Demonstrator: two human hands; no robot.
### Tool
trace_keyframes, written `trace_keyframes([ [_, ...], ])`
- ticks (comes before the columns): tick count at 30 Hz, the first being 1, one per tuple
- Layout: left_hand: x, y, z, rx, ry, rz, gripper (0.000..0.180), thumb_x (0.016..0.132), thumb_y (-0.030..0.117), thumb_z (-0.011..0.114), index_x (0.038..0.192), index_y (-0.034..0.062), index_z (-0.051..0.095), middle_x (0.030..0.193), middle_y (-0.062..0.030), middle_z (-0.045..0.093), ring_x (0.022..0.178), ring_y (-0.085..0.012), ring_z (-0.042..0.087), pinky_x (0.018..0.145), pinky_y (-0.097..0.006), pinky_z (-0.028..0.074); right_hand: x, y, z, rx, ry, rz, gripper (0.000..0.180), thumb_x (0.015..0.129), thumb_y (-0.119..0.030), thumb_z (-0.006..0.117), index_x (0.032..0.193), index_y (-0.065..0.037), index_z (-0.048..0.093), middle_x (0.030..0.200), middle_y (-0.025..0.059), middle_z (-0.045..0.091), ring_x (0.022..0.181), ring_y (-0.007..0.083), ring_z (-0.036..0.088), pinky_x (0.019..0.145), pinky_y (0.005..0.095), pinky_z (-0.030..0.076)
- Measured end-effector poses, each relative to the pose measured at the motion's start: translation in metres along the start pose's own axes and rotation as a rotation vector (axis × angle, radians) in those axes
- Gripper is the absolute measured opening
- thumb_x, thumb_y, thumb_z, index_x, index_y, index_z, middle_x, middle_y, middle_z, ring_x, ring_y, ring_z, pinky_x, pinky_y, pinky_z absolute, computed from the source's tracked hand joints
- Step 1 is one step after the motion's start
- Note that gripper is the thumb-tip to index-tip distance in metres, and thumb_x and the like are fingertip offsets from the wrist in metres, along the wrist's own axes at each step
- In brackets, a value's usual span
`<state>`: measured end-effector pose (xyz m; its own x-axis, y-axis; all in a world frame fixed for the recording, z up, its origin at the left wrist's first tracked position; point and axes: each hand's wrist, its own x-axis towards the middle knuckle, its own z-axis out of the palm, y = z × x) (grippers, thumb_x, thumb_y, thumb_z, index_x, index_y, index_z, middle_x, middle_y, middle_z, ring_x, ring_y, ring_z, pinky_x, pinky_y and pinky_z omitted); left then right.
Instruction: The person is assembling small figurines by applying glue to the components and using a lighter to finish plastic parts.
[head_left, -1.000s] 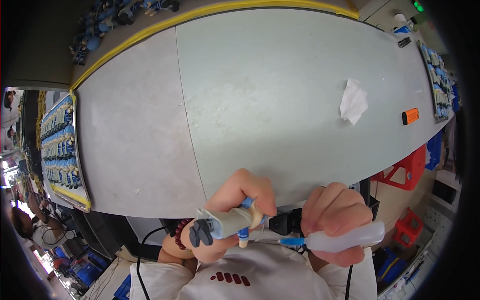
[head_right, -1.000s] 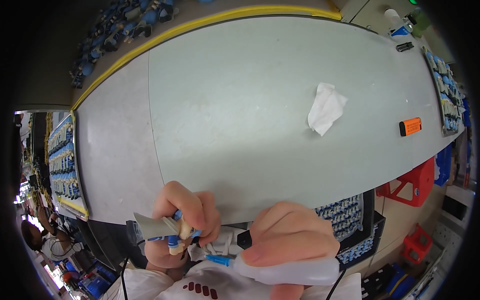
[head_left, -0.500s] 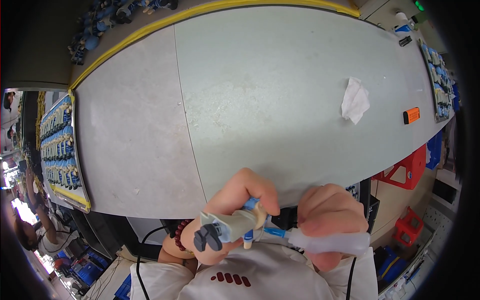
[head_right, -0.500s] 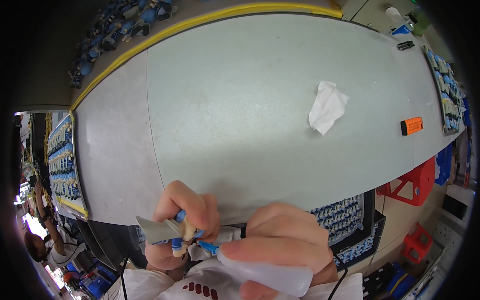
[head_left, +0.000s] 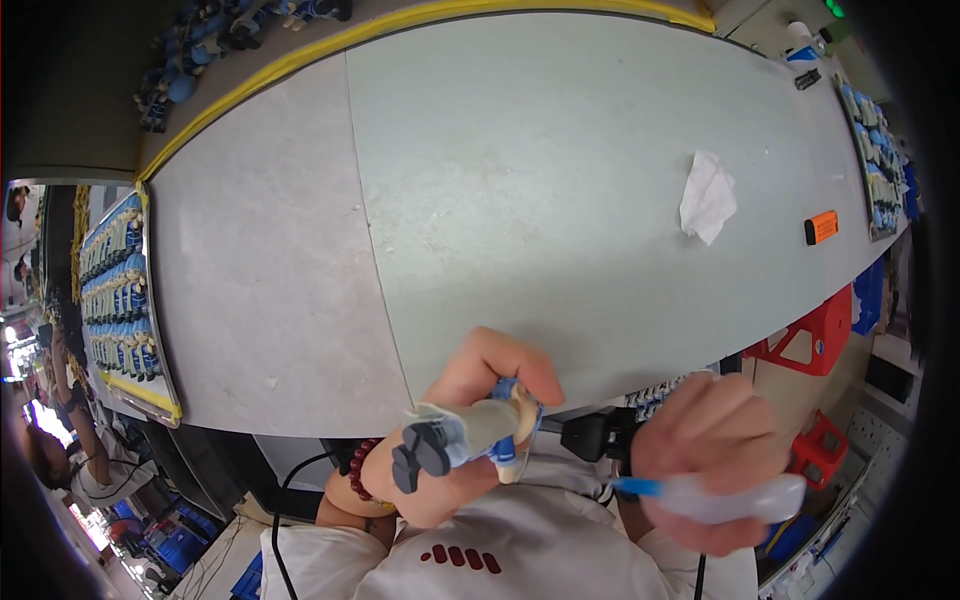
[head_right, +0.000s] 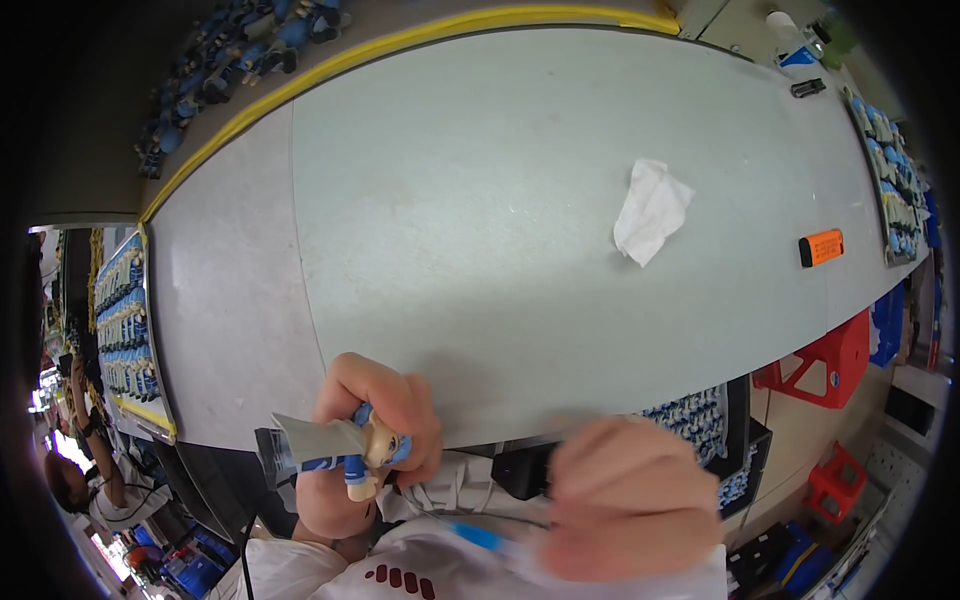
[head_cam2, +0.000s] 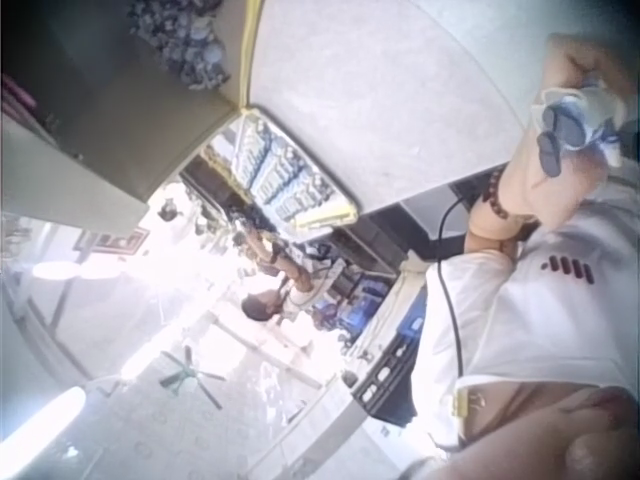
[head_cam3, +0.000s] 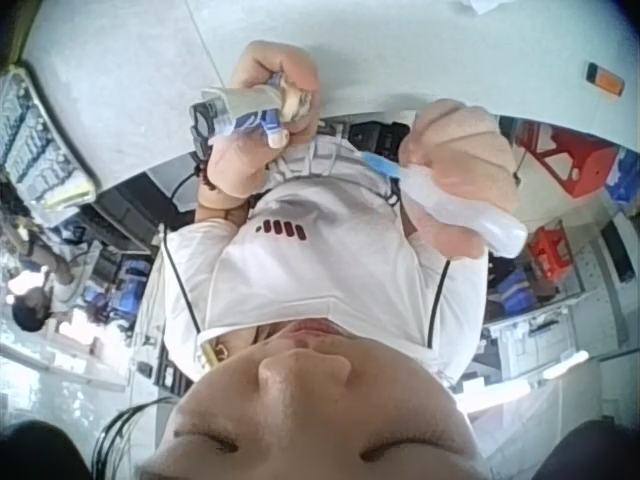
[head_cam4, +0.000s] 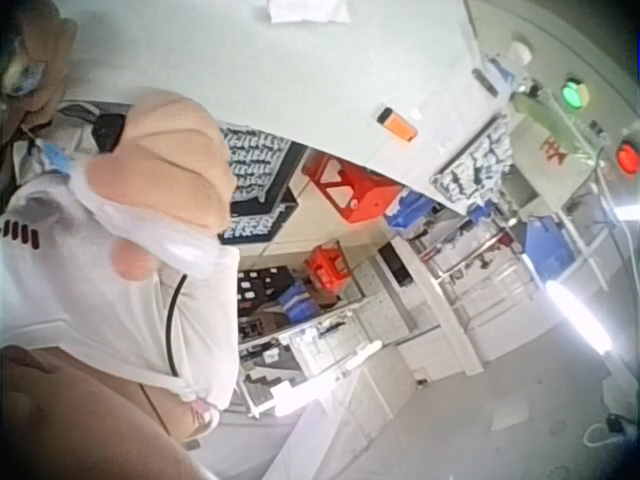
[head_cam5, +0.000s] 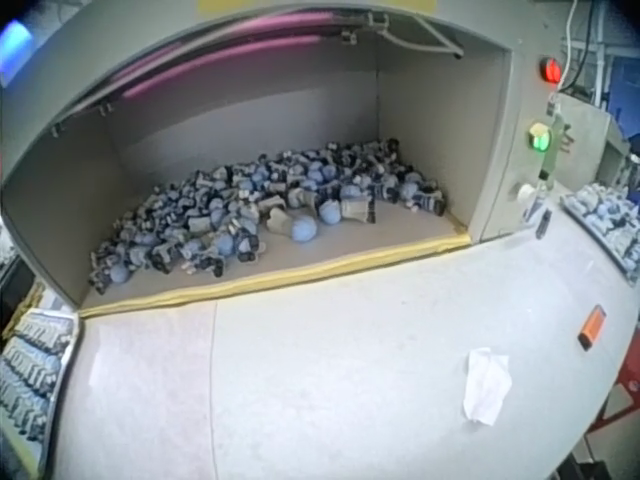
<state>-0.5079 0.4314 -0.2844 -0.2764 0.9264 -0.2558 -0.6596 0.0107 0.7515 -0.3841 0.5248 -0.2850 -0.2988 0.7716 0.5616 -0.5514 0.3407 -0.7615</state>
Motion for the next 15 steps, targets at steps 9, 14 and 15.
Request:
trace_keyframes([
  [9, -0.002, 0.005, -0.004, 0.272, -0.157, 0.087, 0.038, 0.072, 0.016, 0.071, 0.095, 0.0007, 0.046, 0.069, -0.0069, 0.053, 0.052, -0.0073, 0.047, 0.046, -0.021, 0.035, 0.012, -0.002, -0.038, 0.152, 0.159, 0.014, 0.040, 0.088, -0.042, 0.040, 0.087, -0.004, 0.051, 0.064, 0.0038, 0.036, 0.057, 0.0130, 0.038, 0.047, 0.0226, 0.031],
  [14, -0.001, 0.012, -0.013, 0.525, -0.295, 0.128, 0.034, 0.077, 0.016, 0.061, 0.104, 0.0022, 0.046, 0.086, -0.0062, 0.059, 0.070, -0.0137, 0.059, 0.063, -0.024, 0.045, 0.012, 0.005, -0.051, 0.207, 0.147, 0.057, 0.044, 0.088, -0.041, 0.039, 0.096, -0.001, 0.054, 0.065, 0.0045, 0.039, 0.057, 0.0130, 0.037, 0.046, 0.0233, 0.031],
  [15, -0.001, 0.011, -0.015, 0.566, -0.302, 0.146, 0.034, 0.076, 0.016, 0.062, 0.103, 0.0023, 0.046, 0.084, -0.0059, 0.059, 0.069, -0.0153, 0.059, 0.062, -0.024, 0.045, 0.014, 0.007, -0.053, 0.173, 0.149, 0.057, 0.046, 0.088, -0.041, 0.039, 0.100, 0.001, 0.053, 0.067, 0.0048, 0.041, 0.058, 0.0127, 0.037, 0.047, 0.0229, 0.030],
])
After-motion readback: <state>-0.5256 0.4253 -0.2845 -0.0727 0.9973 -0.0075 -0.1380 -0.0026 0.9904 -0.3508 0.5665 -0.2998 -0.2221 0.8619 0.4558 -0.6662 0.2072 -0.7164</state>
